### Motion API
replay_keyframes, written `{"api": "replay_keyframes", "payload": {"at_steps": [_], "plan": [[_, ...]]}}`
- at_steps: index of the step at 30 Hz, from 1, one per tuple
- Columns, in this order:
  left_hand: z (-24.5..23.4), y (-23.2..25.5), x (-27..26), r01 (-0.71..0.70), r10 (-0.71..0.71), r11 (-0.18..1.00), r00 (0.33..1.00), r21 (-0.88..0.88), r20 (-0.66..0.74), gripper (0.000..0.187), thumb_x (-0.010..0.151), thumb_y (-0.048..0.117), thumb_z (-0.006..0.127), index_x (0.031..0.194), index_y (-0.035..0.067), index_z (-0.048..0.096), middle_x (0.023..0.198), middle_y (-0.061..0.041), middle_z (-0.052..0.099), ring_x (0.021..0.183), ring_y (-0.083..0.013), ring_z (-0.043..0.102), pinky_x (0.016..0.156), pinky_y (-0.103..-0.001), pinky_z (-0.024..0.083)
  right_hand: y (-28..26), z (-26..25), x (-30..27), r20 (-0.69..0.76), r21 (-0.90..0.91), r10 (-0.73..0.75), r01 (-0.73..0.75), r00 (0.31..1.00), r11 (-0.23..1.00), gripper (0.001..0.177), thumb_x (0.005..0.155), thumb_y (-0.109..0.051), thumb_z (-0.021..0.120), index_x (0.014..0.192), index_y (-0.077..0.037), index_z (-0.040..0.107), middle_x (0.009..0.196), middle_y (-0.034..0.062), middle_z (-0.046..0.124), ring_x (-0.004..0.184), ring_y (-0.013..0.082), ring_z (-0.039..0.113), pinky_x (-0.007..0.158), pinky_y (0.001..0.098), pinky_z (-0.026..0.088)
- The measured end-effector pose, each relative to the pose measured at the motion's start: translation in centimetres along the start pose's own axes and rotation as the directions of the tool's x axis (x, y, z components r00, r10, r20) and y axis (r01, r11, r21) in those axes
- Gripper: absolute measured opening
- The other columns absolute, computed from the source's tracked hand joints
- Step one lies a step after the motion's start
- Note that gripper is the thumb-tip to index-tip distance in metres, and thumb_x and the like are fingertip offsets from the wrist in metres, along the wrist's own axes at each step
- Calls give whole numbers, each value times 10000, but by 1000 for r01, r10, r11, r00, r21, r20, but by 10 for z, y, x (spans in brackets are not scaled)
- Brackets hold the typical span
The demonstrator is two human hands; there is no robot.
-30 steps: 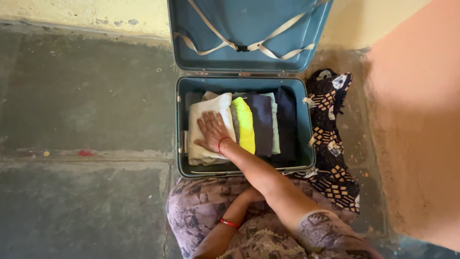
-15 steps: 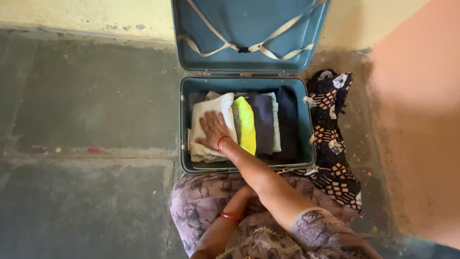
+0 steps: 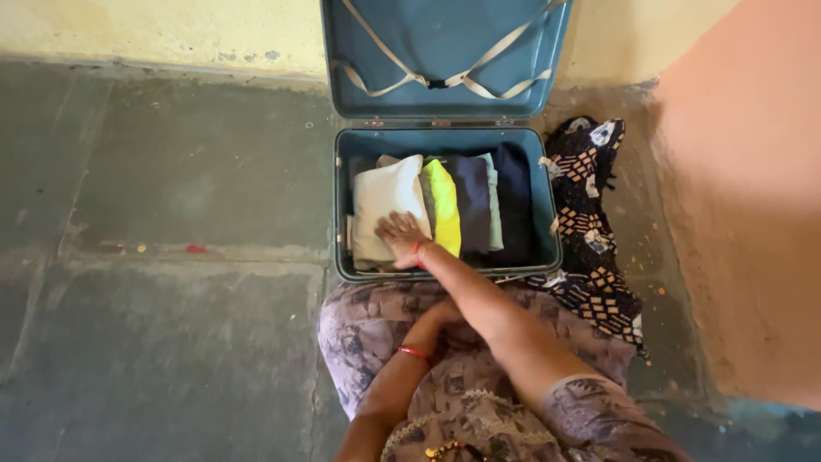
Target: The person sits on the floor and folds several pieces of clothing, including a gray t-shirt, a white shirt, a yellow top, and a purple top. The person places the folded items into an open suitcase and then removes some of them again.
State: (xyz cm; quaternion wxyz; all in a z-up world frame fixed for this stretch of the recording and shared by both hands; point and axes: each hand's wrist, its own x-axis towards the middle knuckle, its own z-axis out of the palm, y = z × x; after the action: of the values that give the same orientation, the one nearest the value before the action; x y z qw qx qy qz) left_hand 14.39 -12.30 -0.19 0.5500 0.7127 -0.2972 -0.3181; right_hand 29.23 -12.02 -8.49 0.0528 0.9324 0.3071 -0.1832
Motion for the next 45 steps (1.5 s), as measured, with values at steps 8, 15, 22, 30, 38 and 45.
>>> {"api": "replay_keyframes", "payload": {"at_steps": [8, 15, 22, 30, 38, 45], "plan": [[13, -91, -1, -128, 91, 936, 988, -327, -126, 481, 942, 151, 682, 1394, 28, 575, 1280, -150, 686, 1165, -262, 627, 965, -424, 533, 31, -3, -28, -101, 350, -352, 365, 930, 863, 615, 853, -574, 723, 1281, -134, 693, 1513, 114, 534, 1499, 419, 284, 1212, 564, 234], [0, -106, 14, -295, 247, 755, 955, -586, -164, 591, 826, 0, 778, 1359, -31, 526, 1275, -139, 671, 1166, -258, 666, 979, -413, 577, 31, -15, -78, -355, 576, -49, 259, 934, 775, 450, 899, -297, 778, 1241, -27, 663, 1201, 151, 728, 1102, 274, 711, 948, 361, 560], [3, -109, 28, -291, 199, 469, 955, -834, -221, 758, 874, 276, 802, 1490, 59, 418, 1331, -122, 618, 1181, -235, 619, 1023, -426, 524, 29, -44, -98, -588, 693, 314, 265, 745, 670, 263, 929, -116, 747, 1166, -21, 683, 1048, 102, 775, 960, 179, 770, 866, 309, 615], [-8, -99, 26, -309, 230, 445, 946, -840, -226, 771, 895, 515, 782, 1419, -9, 570, 1418, -139, 615, 1321, -224, 576, 1150, -398, 417, 9, -71, -101, -688, 671, 371, 353, 624, 651, 150, 984, -46, 688, 1133, -29, 695, 1055, 84, 772, 958, 170, 756, 855, 292, 605], [-1, -92, 29, -167, 153, 840, 986, -516, -70, 520, 890, 377, 814, 1231, -6, 728, 1173, -115, 761, 1081, -174, 695, 953, -332, 562, 36, -60, -100, -398, 862, 605, 507, 690, -11, 102, 990, -90, 688, 1064, -21, 671, 1037, 114, 763, 922, 203, 756, 787, 342, 614], [-12, -59, 8, -429, 248, 900, 656, -82, -712, 326, 768, 257, 899, 924, 35, 719, 854, -84, 699, 740, -209, 678, 680, -351, 566, 71, -35, -101, -240, 849, 724, 501, 647, -167, 141, 1007, -143, 678, 1097, -37, 657, 994, 109, 744, 831, 179, 721, 756, 330, 600]]}}
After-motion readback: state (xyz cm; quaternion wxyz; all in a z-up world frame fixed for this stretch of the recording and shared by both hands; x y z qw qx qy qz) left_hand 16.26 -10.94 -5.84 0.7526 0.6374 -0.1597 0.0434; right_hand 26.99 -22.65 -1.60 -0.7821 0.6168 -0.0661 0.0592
